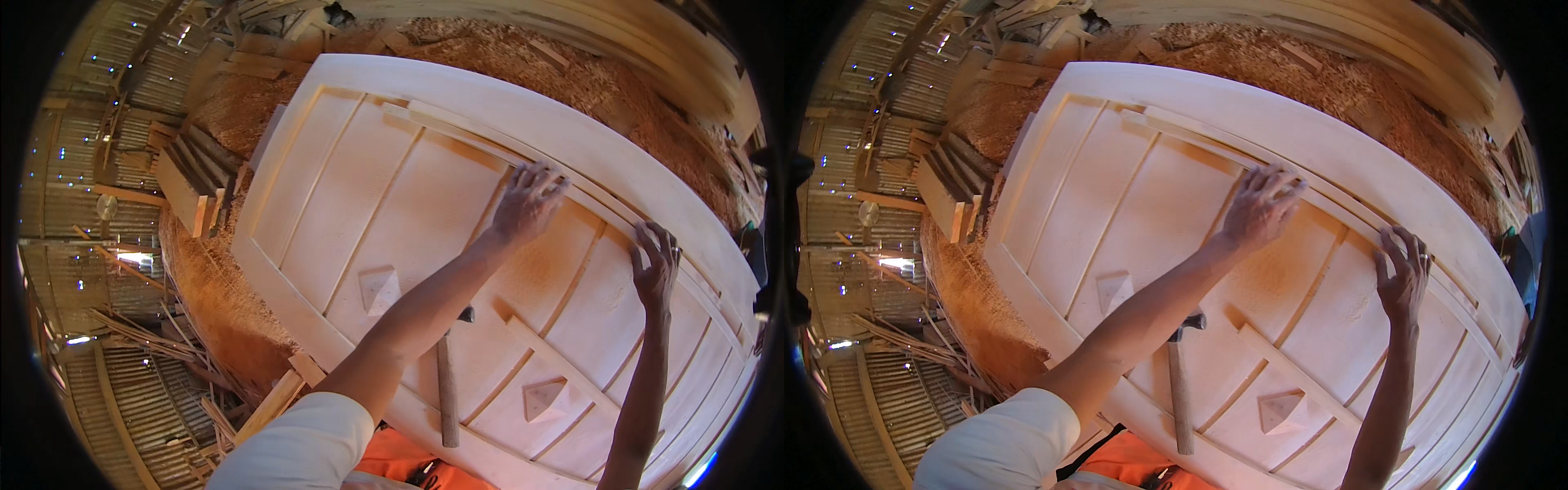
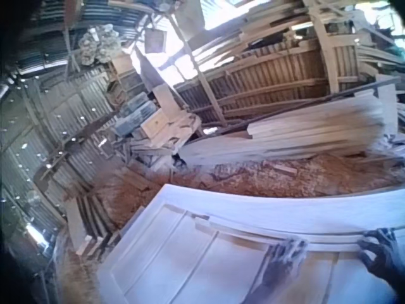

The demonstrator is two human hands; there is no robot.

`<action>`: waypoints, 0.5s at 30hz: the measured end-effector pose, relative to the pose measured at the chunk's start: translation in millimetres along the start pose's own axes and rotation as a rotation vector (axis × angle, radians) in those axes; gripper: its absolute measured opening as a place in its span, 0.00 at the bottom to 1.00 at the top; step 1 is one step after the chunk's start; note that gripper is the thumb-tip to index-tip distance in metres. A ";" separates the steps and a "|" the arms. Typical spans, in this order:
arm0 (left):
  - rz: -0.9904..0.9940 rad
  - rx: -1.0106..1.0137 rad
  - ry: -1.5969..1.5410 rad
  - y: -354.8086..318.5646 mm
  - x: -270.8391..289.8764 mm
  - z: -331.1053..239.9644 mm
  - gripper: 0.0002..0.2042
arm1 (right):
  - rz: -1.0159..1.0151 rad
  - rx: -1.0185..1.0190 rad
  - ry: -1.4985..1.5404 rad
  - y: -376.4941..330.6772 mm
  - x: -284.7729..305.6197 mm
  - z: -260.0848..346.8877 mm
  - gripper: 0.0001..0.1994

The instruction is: The person assembles a wooden structure by placing thin wooden strips into grooves on a large white board and securing them with a hammer. They repeatedly pick up strips, align them, and tap them into place while working in a workshop environment.

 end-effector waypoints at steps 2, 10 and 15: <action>-0.016 0.011 0.006 -2.9 6.3 6.6 0.22 | -0.021 0.029 -0.054 3.5 -7.3 5.3 0.22; 0.049 0.176 0.017 3.7 12.9 44.6 0.21 | -0.095 -0.030 -0.132 14.1 -24.5 20.4 0.19; 0.062 0.138 -0.014 15.6 6.9 68.4 0.23 | -0.121 0.009 -0.141 15.8 -33.8 21.8 0.16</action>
Point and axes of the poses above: each hand's wrist, its own y-axis towards the middle knuckle, its own x-axis out of the back of the hand, z = x × y, the point moved 2 cm from there along y, towards the middle knuckle, and after that the axes turned 8 degrees about x, right-handed, at the moved point
